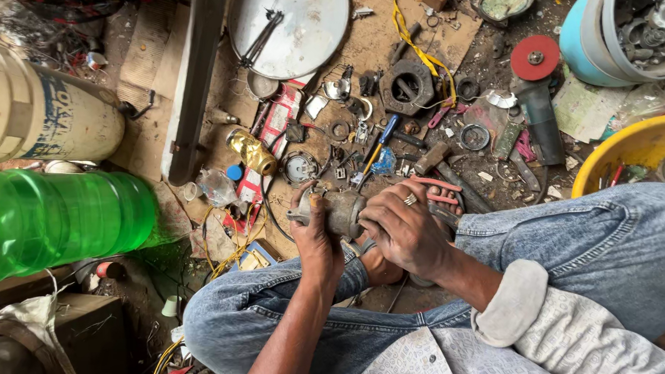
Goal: The person sits on the floor and uses pliers to manipulate a small metal component on a cylindrical mechanical part. The person repeatedly grips and adjusts the component while holding the part steady with the other hand.
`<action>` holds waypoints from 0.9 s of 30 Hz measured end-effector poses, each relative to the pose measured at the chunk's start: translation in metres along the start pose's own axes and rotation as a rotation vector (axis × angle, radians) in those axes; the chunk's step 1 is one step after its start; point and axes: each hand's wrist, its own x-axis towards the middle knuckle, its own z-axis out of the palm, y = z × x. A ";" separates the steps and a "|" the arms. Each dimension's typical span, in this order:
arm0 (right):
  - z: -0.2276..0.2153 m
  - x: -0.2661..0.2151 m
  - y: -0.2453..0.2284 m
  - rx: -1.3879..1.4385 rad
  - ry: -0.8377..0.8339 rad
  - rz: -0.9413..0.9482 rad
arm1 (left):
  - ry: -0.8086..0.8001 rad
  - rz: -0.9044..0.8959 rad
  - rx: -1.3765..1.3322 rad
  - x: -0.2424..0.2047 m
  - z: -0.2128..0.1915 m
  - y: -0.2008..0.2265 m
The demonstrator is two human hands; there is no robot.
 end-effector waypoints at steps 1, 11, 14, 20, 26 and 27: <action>0.000 -0.001 0.004 0.016 -0.017 -0.019 | 0.003 -0.003 0.007 0.000 0.000 0.000; 0.067 -0.061 0.189 -0.268 -0.584 0.763 | 0.149 -0.102 -0.020 0.011 -0.011 0.013; 0.097 -0.115 0.216 -0.500 -0.696 0.717 | 0.060 -0.165 -0.084 0.015 -0.006 0.012; 0.129 -0.147 0.232 -0.591 -0.794 0.657 | 0.078 -0.226 -0.093 0.009 0.001 0.018; 0.120 -0.096 0.223 -0.418 -0.897 0.391 | 0.025 -0.132 -0.124 0.013 0.003 0.026; 0.110 -0.084 0.218 -0.379 -0.980 0.375 | 0.040 -0.109 -0.113 0.015 0.001 0.028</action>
